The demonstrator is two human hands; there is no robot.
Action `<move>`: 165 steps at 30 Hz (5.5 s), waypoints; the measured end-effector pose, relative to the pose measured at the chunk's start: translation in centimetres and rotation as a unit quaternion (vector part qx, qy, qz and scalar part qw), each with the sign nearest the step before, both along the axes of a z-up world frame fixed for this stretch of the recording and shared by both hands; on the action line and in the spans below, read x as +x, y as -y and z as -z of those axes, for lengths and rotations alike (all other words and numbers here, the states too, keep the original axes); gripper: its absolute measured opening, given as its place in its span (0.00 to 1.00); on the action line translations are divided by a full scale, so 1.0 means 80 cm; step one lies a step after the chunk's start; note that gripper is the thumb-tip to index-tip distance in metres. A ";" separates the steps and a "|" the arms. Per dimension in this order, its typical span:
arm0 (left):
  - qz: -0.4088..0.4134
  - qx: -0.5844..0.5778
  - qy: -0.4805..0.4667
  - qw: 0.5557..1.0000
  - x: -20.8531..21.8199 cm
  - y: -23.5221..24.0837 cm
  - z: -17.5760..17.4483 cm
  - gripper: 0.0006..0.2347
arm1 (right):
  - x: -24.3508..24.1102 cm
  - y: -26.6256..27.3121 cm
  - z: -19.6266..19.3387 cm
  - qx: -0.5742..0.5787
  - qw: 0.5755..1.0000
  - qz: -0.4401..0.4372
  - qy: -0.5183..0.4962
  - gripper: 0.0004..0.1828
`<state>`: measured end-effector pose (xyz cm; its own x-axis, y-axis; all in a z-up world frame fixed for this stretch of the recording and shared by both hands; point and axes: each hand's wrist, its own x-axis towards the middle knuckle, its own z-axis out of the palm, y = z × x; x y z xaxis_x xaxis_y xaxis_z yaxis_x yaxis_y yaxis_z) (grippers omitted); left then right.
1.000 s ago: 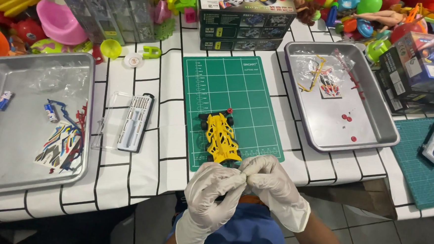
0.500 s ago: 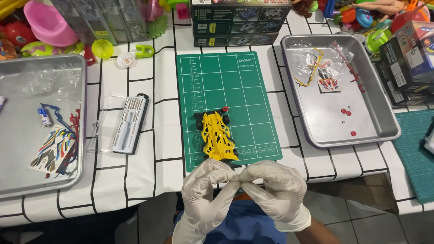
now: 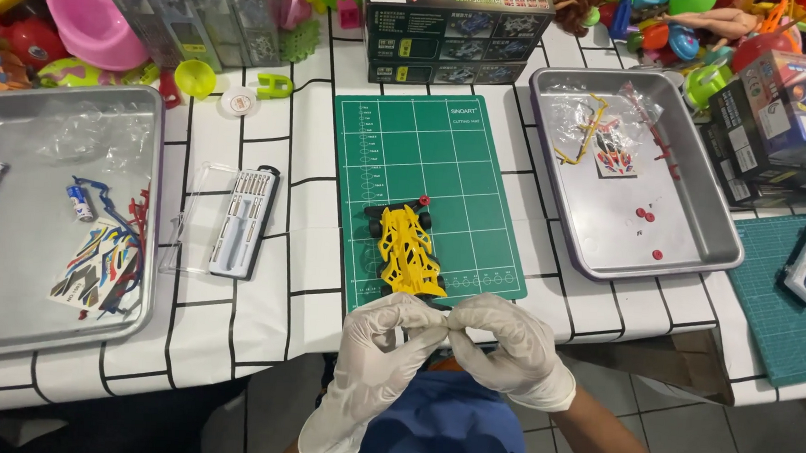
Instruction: Assembling a plastic model car by attaching the body shell to the chassis and using a small tool for adjustments.
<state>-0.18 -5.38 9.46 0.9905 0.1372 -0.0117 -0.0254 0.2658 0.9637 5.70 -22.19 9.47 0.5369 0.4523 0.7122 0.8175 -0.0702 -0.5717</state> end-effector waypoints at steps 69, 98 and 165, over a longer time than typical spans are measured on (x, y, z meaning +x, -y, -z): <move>-0.052 -0.006 -0.063 0.997 0.169 -0.083 0.066 0.23 | 0.195 -0.140 0.022 -0.060 0.993 0.068 -0.078 0.12; -0.092 0.128 0.112 0.981 0.159 -0.077 0.053 0.23 | 0.186 -0.150 0.010 -0.039 0.994 0.100 0.028 0.10; -0.166 0.378 0.279 0.867 0.140 -0.045 0.061 0.36 | 0.163 -0.080 -0.027 -0.045 0.998 -0.036 -0.024 0.18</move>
<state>11.06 -1.74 4.57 0.7173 0.1745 0.6745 -0.4990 -0.5470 0.6722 18.77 -15.82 11.66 0.5339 0.5511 0.6413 0.7937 -0.0652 -0.6048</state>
